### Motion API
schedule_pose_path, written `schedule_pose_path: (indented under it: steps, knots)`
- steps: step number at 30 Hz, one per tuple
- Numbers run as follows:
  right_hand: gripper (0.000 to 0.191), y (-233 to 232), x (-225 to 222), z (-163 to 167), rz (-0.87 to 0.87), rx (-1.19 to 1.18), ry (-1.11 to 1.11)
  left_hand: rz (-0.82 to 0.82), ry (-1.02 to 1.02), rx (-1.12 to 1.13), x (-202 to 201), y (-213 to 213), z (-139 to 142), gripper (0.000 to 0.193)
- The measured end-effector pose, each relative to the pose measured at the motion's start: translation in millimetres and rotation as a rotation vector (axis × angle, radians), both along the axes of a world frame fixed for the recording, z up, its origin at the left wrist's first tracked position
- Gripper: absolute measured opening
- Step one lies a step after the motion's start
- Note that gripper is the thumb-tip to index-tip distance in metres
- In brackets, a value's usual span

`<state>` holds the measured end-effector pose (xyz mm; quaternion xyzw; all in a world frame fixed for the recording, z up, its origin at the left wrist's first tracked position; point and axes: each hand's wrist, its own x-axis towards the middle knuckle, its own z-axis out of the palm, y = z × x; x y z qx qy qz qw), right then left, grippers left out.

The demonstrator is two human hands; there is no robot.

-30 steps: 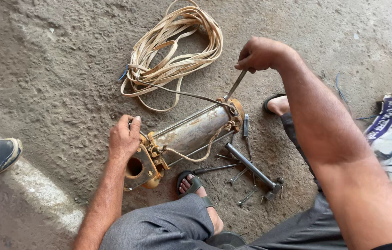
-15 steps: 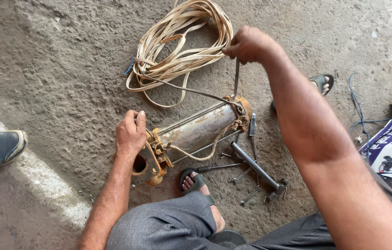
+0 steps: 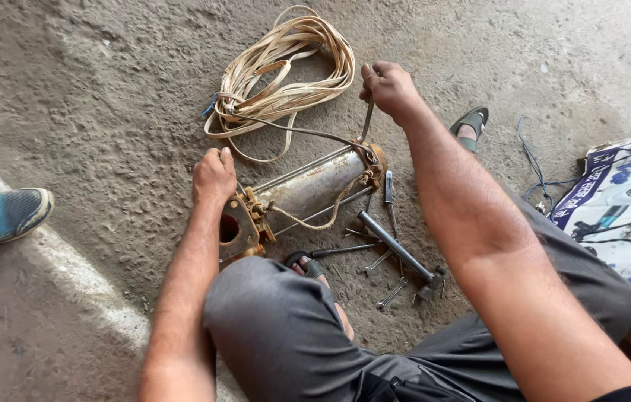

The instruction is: The person sits on the floor and uses a wrench to tighten bolts on a cylindrical submersible water pump. They rotate the pump to access different bolt locations and continue tightening until the end of the clip.

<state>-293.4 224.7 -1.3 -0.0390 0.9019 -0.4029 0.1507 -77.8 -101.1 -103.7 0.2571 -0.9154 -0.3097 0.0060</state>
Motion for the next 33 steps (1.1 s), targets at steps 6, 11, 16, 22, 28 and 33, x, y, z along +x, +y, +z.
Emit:
schedule_pose_path:
  steps: [6, 11, 16, 22, 28, 33]
  knots:
    - [0.041, -0.4, -6.2, -15.7, -0.076, -0.319, -0.041, 0.041, 0.132, -0.027, -8.1, 0.3, -5.4, 0.045]
    - [0.042, 4.3, 0.5, -31.0, -0.06, -0.646, -0.06, 0.056, 0.108, -0.03, -11.8, -4.5, -11.0, 0.046]
    - [0.055, 10.0, 11.5, -37.7, -0.124, -0.871, -0.09, 0.119, -0.112, 0.141, -12.4, -9.7, -13.5, 0.047]
    - [0.052, 52.2, 55.6, -50.0, -0.049, -0.986, 0.01, 0.149, -0.162, 0.171, -22.1, -24.1, -28.6, 0.048]
    - [0.055, 85.9, 131.7, -71.6, 0.035, -1.116, 0.207, 0.204, -0.171, 0.251, -19.1, -23.2, -27.2, 0.048]
    - [0.061, 82.3, 102.7, -61.5, -0.257, -1.128, 0.268, 0.207, -0.139, 0.251, -17.4, -21.1, -27.9, 0.046]
